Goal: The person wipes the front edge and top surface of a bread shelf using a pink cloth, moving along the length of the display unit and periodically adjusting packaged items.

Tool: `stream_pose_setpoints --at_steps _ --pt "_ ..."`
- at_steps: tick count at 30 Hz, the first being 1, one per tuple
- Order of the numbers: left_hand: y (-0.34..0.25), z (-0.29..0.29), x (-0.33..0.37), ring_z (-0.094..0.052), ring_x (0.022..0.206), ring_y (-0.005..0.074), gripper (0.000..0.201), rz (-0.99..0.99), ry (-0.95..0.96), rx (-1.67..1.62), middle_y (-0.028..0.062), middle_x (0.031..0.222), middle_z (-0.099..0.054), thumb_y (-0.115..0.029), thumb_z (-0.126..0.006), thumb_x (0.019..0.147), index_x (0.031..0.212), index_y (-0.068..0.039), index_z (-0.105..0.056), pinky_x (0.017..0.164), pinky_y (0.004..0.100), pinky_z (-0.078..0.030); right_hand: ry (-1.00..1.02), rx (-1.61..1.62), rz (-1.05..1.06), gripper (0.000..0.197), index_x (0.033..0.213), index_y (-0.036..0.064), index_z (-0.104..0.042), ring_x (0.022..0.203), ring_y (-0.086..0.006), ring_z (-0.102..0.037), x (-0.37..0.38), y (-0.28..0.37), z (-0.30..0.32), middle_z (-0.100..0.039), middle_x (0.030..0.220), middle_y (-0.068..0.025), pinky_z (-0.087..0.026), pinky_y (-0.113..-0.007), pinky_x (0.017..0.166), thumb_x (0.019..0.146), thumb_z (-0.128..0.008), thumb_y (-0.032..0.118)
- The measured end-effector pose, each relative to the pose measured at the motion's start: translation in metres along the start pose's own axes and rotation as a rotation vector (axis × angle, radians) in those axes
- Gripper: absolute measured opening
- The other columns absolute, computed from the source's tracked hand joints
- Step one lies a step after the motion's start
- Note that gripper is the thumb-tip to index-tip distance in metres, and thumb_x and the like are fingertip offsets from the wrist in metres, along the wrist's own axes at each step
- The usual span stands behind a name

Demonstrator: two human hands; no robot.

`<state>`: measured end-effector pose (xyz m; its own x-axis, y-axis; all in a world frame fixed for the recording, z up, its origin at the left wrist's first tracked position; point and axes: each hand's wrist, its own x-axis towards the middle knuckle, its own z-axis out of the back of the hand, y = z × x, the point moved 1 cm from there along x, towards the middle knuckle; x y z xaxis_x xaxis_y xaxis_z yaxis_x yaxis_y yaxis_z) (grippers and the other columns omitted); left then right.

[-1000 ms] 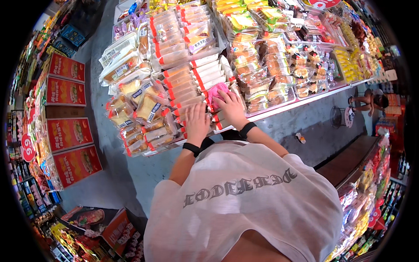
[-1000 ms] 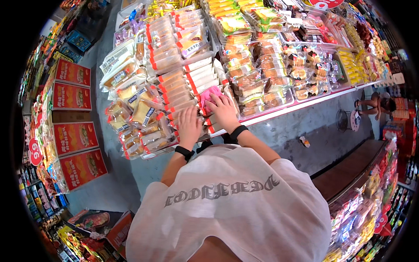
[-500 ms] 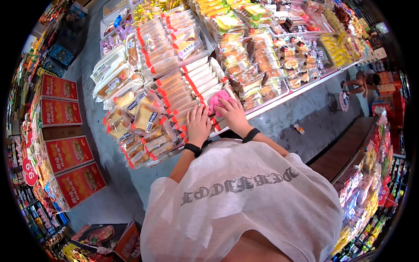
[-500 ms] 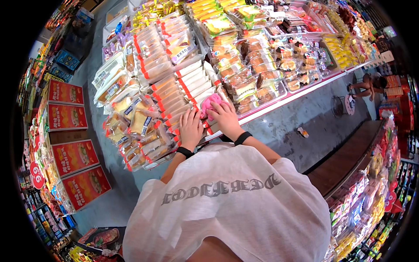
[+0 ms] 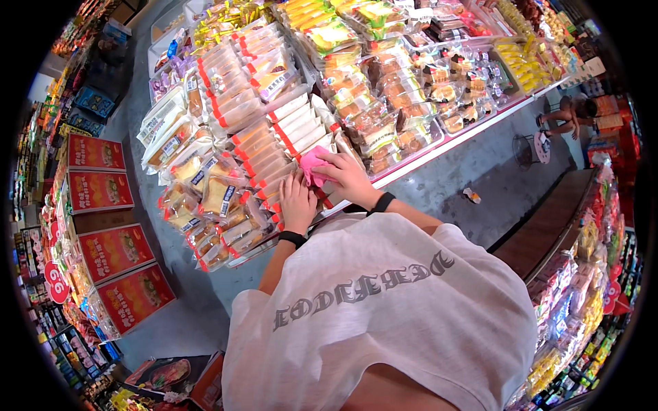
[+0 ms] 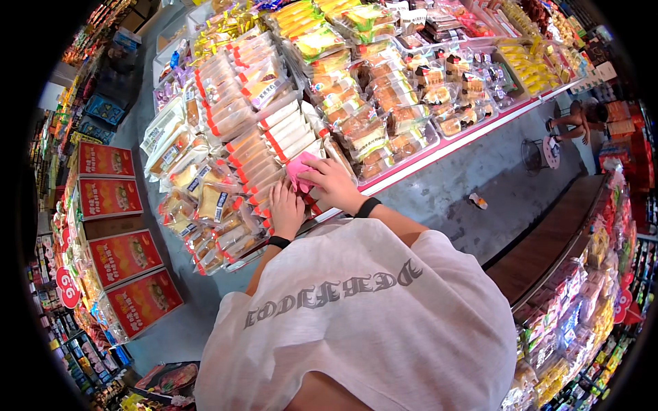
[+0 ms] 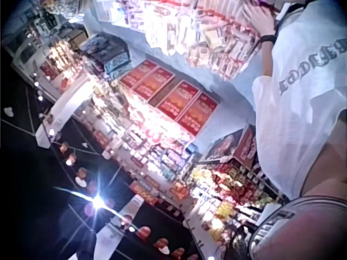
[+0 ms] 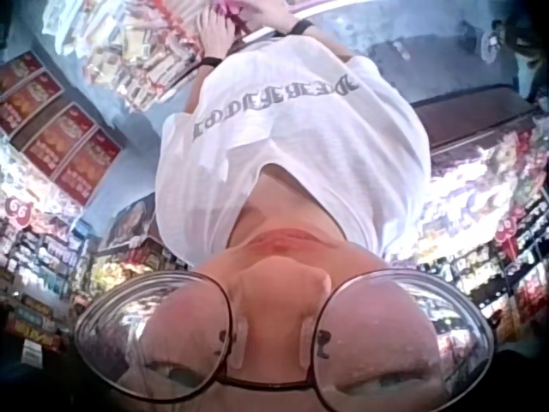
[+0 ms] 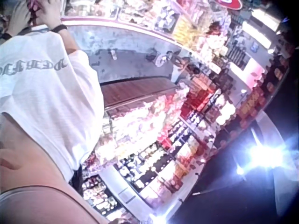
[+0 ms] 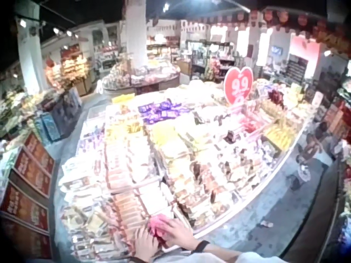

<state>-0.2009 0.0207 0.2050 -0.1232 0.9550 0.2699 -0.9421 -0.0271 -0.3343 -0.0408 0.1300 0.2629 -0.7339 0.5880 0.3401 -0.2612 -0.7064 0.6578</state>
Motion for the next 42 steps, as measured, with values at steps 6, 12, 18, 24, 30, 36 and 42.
stream_pose_setpoints --at_steps 6,12,18,24,30,36,42 --pt "-0.005 0.002 0.001 -0.041 0.132 0.0295 0.040 0.031 -0.018 0.014 0.0101 0.134 -0.052 -0.015 -0.053 0.088 0.126 -0.005 -0.055 0.112 0.0502 -0.027 -0.123 -0.219 0.030 0.058 0.123 0.0209 -0.062 0.111 -0.0305 -0.052 -0.070 -0.027 0.065 -0.056 0.129 -0.0063 -0.044 -0.043 0.093 0.068 -0.065 0.001" --pt "-0.023 0.015 0.015 -0.044 0.129 0.0293 0.040 0.161 -0.014 -0.038 0.0107 0.132 -0.053 -0.015 -0.055 0.088 0.126 -0.004 -0.054 0.111 0.0510 -0.028 -0.043 -0.433 -0.360 0.053 0.125 0.0230 -0.060 0.118 -0.0299 -0.050 -0.143 -0.102 0.081 -0.053 0.135 -0.0033 -0.042 -0.044 0.096 0.076 -0.061 0.003" --pt "-0.054 0.023 0.065 -0.047 0.124 0.0296 0.042 0.018 -0.048 -0.056 0.0136 0.130 -0.053 -0.010 -0.057 0.086 0.127 -0.002 -0.052 0.109 0.0473 -0.032 -0.126 -0.534 -0.390 0.047 0.120 0.0219 -0.063 0.113 -0.0300 -0.054 -0.139 -0.149 0.126 -0.055 0.133 -0.0029 -0.045 -0.042 0.092 0.076 -0.062 0.004" --pt "-0.085 -0.006 0.095 -0.048 0.122 0.0294 0.041 -0.013 -0.039 -0.108 0.0119 0.128 -0.054 -0.012 -0.057 0.086 0.126 -0.005 -0.053 0.110 0.0474 -0.031 -0.409 -0.568 -0.529 0.043 0.110 0.0163 -0.066 0.103 -0.0324 -0.057 -0.150 -0.209 0.167 -0.059 0.125 -0.0061 -0.048 -0.041 0.088 0.071 -0.063 -0.002" --pt "-0.097 -0.019 0.084 -0.047 0.123 0.0291 0.043 0.082 0.050 -0.065 0.0113 0.129 -0.054 -0.014 -0.057 0.085 0.128 -0.006 -0.054 0.110 0.0488 -0.031 -0.679 -0.521 -0.628 0.051 0.108 0.0103 -0.064 0.113 -0.0367 -0.050 -0.151 -0.211 0.129 -0.058 0.124 -0.0118 -0.044 -0.043 0.097 0.062 -0.059 -0.013" --pt "-0.080 -0.014 0.059 -0.041 0.131 0.0306 0.049 0.184 0.026 0.040 0.0124 0.136 -0.050 -0.017 -0.058 0.085 0.131 -0.005 -0.049 0.113 0.0517 -0.024 -0.682 -0.513 -0.611 0.052 0.106 0.0084 -0.063 0.116 -0.0375 -0.047 -0.153 -0.219 0.128 -0.056 0.126 -0.0119 -0.042 -0.045 0.099 0.060 -0.055 -0.016" --pt "-0.072 -0.009 0.053 -0.039 0.133 0.0294 0.050 0.204 0.033 0.060 0.0119 0.138 -0.048 -0.021 -0.059 0.087 0.133 -0.006 -0.048 0.114 0.0513 -0.023 -0.680 -0.530 -0.654 0.051 0.107 0.0096 -0.063 0.117 -0.0370 -0.047 -0.156 -0.221 0.124 -0.055 0.128 -0.0094 -0.041 -0.044 0.101 0.062 -0.057 -0.013"
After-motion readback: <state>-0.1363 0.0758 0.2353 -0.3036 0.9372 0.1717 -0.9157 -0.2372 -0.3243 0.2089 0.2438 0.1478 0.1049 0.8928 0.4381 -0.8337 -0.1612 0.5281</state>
